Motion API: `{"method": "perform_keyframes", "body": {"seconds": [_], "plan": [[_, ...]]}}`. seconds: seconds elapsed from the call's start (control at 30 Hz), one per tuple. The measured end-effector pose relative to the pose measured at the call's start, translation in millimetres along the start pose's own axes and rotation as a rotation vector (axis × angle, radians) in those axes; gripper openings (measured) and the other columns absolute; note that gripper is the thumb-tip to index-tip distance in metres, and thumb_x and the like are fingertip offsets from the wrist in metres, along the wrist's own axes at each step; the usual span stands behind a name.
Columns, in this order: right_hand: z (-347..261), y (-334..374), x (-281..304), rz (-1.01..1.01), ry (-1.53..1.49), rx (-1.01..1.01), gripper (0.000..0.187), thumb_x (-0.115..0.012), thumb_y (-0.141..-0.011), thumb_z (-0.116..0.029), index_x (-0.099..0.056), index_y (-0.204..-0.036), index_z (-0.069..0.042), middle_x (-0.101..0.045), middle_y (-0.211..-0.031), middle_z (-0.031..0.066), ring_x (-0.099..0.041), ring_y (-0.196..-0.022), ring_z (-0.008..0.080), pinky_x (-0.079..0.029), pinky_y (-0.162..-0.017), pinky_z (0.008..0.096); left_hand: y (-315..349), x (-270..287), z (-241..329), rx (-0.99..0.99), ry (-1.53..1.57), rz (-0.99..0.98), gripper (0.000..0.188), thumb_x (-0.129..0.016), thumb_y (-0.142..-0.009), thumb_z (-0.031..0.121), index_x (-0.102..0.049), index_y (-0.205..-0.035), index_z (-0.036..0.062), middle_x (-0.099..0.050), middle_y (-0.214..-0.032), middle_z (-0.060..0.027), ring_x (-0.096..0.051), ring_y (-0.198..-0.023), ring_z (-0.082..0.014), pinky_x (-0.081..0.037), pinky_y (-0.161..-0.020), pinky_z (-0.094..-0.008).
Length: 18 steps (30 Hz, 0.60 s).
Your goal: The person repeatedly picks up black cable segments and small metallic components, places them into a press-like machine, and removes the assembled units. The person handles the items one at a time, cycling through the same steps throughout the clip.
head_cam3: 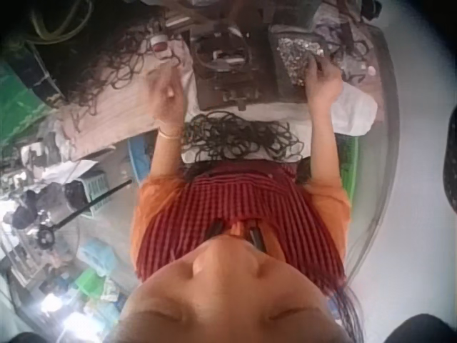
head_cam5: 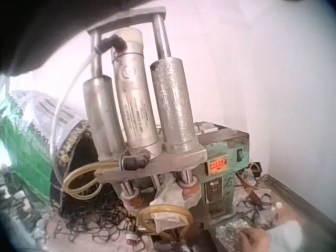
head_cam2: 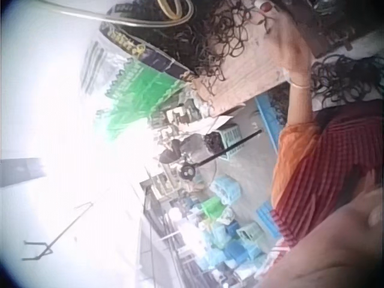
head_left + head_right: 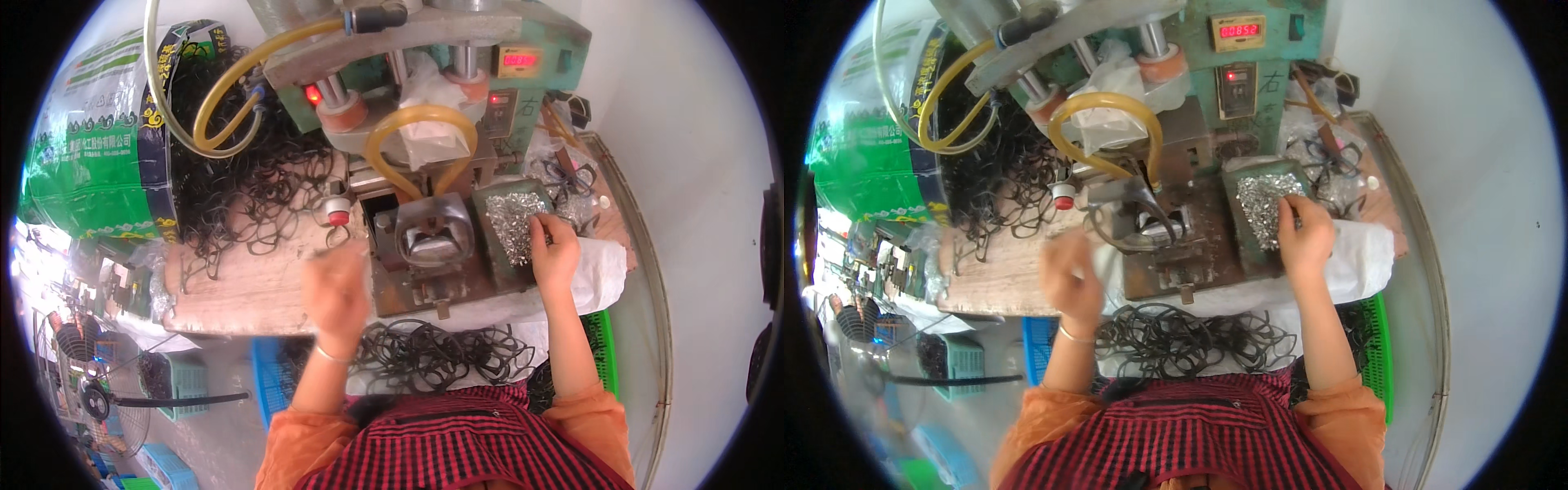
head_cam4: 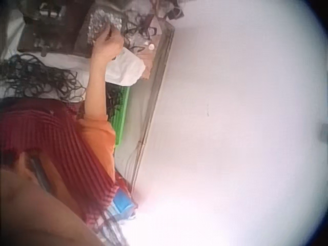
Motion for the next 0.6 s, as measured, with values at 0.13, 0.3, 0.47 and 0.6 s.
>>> {"method": "perform_keyframes", "body": {"seconds": [0.13,0.3,0.47,0.6], "plan": [[-9.4,4.0,-3.1,-0.034,-0.056,-0.028,0.013,-0.072,-0.087,-0.01,-0.074,-0.098,-0.002,-0.072,-0.09,0.0145,-0.07,-0.084,0.025,-0.053,-0.077,0.0342,16.9,-18.3,-125.7,0.262,-0.366,-0.309,0.026,-0.065,-0.083,-0.005,-0.074,-0.106,0.0048,-0.069,-0.102,-0.012,-0.064,-0.089,-0.0275,-0.052,-0.076,-0.0338],[-13.0,-2.3,-12.2,-0.066,-0.132,-0.052,0.015,-0.071,-0.087,-0.006,-0.073,-0.101,-0.002,-0.072,-0.094,0.0153,-0.069,-0.085,0.0267,-0.053,-0.08,0.0354,122.6,-82.2,-240.6,0.387,-0.561,-0.909,0.015,-0.063,-0.083,0.002,-0.071,-0.094,0.0075,-0.065,-0.103,-0.0134,-0.064,-0.095,-0.0349,-0.052,-0.077,-0.0454],[-8.9,11.9,5.8,0.01,-0.051,0.015,0.011,-0.07,-0.084,-0.002,-0.072,-0.095,-0.004,-0.07,-0.09,0.0146,-0.065,-0.088,0.0332,-0.051,-0.078,0.0404,100.9,-26.2,-215.1,0.761,0.08,-0.368,0.015,-0.065,-0.092,0.008,-0.068,-0.105,0.0015,-0.067,-0.082,-0.0097,-0.06,-0.07,-0.0196,-0.046,-0.062,-0.0318],[7.3,30.9,38.3,0.11,-0.025,-0.025,0.013,-0.07,-0.083,0.0,-0.071,-0.096,-0.004,-0.067,-0.089,0.0137,-0.064,-0.088,0.032,-0.051,-0.077,0.0385,130.4,-1.7,-170.1,1.273,0.499,-0.397,0.022,-0.058,-0.1,0.012,-0.067,-0.117,0.0006,-0.055,-0.078,0.0036,-0.045,-0.068,-0.0057,-0.036,-0.06,-0.0206]]}}
Point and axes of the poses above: each hand's wrist, its own y-axis away from the middle knuckle, its own x-axis out of the back of the hand, z = x × y, the point moved 9 cm from there along -y, towards the middle knuckle
